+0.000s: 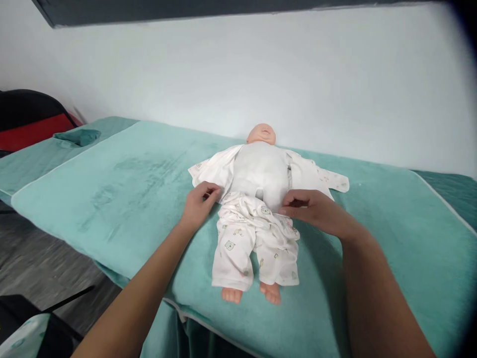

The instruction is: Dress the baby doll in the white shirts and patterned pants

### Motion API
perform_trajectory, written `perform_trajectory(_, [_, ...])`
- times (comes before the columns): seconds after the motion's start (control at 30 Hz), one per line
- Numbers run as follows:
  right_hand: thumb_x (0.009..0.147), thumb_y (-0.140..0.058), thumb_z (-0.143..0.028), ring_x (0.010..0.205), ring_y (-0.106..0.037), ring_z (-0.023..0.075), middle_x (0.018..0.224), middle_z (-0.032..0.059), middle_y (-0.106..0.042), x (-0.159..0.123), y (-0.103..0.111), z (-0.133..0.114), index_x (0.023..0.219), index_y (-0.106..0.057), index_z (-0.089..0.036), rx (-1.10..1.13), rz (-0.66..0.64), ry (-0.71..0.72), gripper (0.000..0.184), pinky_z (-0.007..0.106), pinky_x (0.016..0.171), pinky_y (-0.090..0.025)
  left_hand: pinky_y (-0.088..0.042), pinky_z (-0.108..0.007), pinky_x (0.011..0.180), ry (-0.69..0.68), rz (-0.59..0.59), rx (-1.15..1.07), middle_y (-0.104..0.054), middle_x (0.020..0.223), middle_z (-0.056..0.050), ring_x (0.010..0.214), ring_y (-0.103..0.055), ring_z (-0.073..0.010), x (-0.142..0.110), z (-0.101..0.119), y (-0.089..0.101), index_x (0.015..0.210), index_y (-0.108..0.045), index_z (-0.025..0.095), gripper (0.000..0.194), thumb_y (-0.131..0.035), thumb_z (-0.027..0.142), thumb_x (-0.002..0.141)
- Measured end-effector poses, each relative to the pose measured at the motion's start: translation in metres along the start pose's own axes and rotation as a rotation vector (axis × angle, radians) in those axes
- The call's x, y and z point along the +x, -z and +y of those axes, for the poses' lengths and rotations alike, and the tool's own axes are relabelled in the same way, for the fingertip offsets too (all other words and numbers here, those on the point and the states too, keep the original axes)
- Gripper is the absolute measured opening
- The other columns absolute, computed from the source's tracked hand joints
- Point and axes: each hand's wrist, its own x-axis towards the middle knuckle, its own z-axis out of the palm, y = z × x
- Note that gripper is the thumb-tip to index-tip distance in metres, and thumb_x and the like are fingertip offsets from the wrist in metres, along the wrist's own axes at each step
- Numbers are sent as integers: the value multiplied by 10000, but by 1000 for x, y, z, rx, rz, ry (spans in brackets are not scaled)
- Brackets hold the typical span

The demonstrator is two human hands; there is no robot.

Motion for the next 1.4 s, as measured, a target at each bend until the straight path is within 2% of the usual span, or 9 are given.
perform_trajectory(0.1, [795, -730, -458, 848, -606, 210, 874, 28, -674, -7, 1, -7, 852, -678, -224, 51, -154, 3, 246, 320, 746, -487, -461, -277, 706, 82, -214, -264, -672, 823, -19, 750, -585, -156, -5, 12, -3, 916, -705, 201, 260, -661, 446, 842])
perform_trajectory(0.3, [766, -741, -338, 939, -598, 220, 981, 24, -655, -13, 4, -7, 918, -631, -248, -3, -223, 6, 208, 344, 832, -497, -400, -244, 657, 73, -380, -423, -571, 815, 7, 706, -492, -116, -21, 22, 1, 853, -640, 197, 227, -739, 395, 805])
perform_trajectory(0.5, [776, -613, -238, 816, -533, 180, 866, -12, -592, -12, -5, -11, 859, -577, -247, -126, -99, 81, 91, 308, 727, -445, -454, -308, 886, -2, -320, -424, -582, 1141, -85, 1024, -568, -196, -48, 26, 7, 891, -619, 203, 207, -756, 331, 803])
perform_trajectory(0.77, [754, -606, -155, 775, -474, 144, 848, -23, -551, -6, -10, -9, 886, -558, -237, -57, 103, 208, 163, 272, 696, -400, -428, -327, 890, -96, -284, -417, -604, 1031, -83, 979, -558, -203, -66, 52, 9, 757, -619, 189, 269, -561, 362, 955])
perform_trajectory(0.87, [778, -628, -152, 810, -509, 152, 882, -11, -581, -6, -11, -7, 911, -572, -239, -3, 129, 225, 168, 280, 723, -417, -413, -302, 770, -39, -249, -351, -593, 903, -54, 836, -533, -167, -62, 61, 8, 688, -591, 174, 413, -450, 401, 1003])
perform_trajectory(0.97, [789, -628, -129, 820, -522, 152, 897, -6, -579, -5, -13, -6, 911, -576, -241, 49, 155, 228, 174, 283, 722, -423, -384, -275, 677, 52, -305, -205, -560, 798, 1, 737, -492, -140, -51, 69, 8, 891, -643, 198, 256, -503, 395, 977])
perform_trajectory(1.07, [771, -619, -81, 779, -500, 140, 866, -11, -553, -3, -17, -4, 871, -576, -237, 103, 215, 299, 190, 277, 694, -416, -374, -263, 668, -53, -491, -20, -560, 818, 26, 723, -490, -126, -39, 81, 10, 1069, -666, 243, 202, -586, 353, 921])
perform_trajectory(1.17, [763, -613, -64, 732, -485, 133, 832, -16, -538, 1, -21, -3, 858, -586, -239, 145, 285, 385, 200, 277, 666, -417, -348, -266, 641, -172, -598, 161, -555, 787, 34, 693, -479, -117, -29, 93, 13, 887, -653, 218, 115, -609, 324, 882])
perform_trajectory(1.4, [754, -637, -84, 1060, -609, 243, 1112, 58, -649, 15, -26, 4, 983, -614, -246, -156, 503, 544, 282, 408, 912, -484, -328, -295, 645, -330, -422, 368, -584, 836, 15, 717, -497, -146, -13, 96, 1, 854, -481, 213, 77, -532, 194, 800])
